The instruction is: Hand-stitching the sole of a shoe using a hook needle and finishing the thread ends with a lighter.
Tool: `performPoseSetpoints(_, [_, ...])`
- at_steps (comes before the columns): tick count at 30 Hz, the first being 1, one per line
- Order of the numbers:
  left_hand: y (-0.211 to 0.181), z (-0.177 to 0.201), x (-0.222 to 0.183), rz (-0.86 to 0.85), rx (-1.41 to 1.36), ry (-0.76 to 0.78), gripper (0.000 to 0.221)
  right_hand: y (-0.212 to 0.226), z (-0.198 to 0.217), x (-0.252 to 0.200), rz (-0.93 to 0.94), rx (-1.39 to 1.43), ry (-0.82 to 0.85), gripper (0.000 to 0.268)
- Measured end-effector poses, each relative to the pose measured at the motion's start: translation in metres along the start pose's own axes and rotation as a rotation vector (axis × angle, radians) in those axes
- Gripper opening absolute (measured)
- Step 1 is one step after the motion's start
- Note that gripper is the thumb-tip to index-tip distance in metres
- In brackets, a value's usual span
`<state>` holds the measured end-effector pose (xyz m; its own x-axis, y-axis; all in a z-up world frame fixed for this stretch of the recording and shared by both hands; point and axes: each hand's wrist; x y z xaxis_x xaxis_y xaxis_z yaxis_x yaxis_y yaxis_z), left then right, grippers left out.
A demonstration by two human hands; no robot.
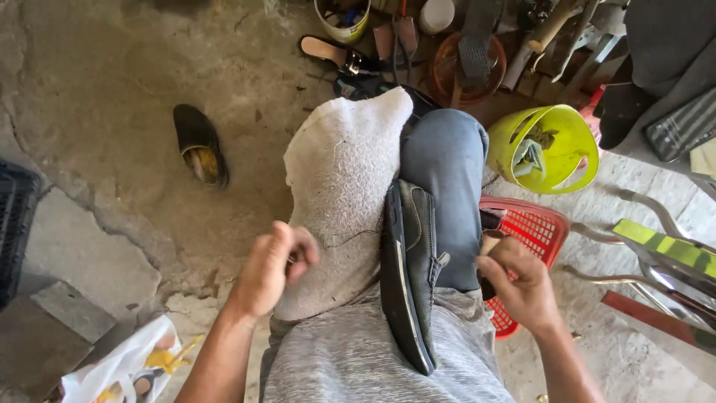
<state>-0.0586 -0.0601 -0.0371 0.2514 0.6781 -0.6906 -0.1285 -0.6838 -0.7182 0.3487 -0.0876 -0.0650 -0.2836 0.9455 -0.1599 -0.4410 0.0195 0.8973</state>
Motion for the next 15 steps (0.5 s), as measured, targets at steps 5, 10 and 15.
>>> performPoseSetpoints(5, [0.002, 0.008, -0.009, 0.019, 0.166, -0.405, 0.053, 0.056, 0.012, 0.011, 0.173, 0.846, -0.135, 0.022])
performPoseSetpoints(10, [-0.003, -0.016, -0.012, -0.441, 0.289, -0.296, 0.014, 0.106, -0.004, 0.001, 0.087, 0.495, -0.167, 0.056])
performPoseSetpoints(15, [-0.01, -0.042, 0.017, -0.674, 1.06, -0.517, 0.052, 0.143, -0.042, 0.019, 0.035, -0.28, 0.292, 0.133])
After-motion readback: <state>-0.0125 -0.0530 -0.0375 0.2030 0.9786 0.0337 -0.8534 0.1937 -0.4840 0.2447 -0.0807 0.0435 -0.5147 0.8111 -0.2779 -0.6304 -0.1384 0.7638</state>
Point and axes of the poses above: each hand's wrist, its own x-axis towards the middle knuckle, its own z-axis out of the back of the hand, y = z × x, and after that the axes turned 9 degrees about z, right-handed
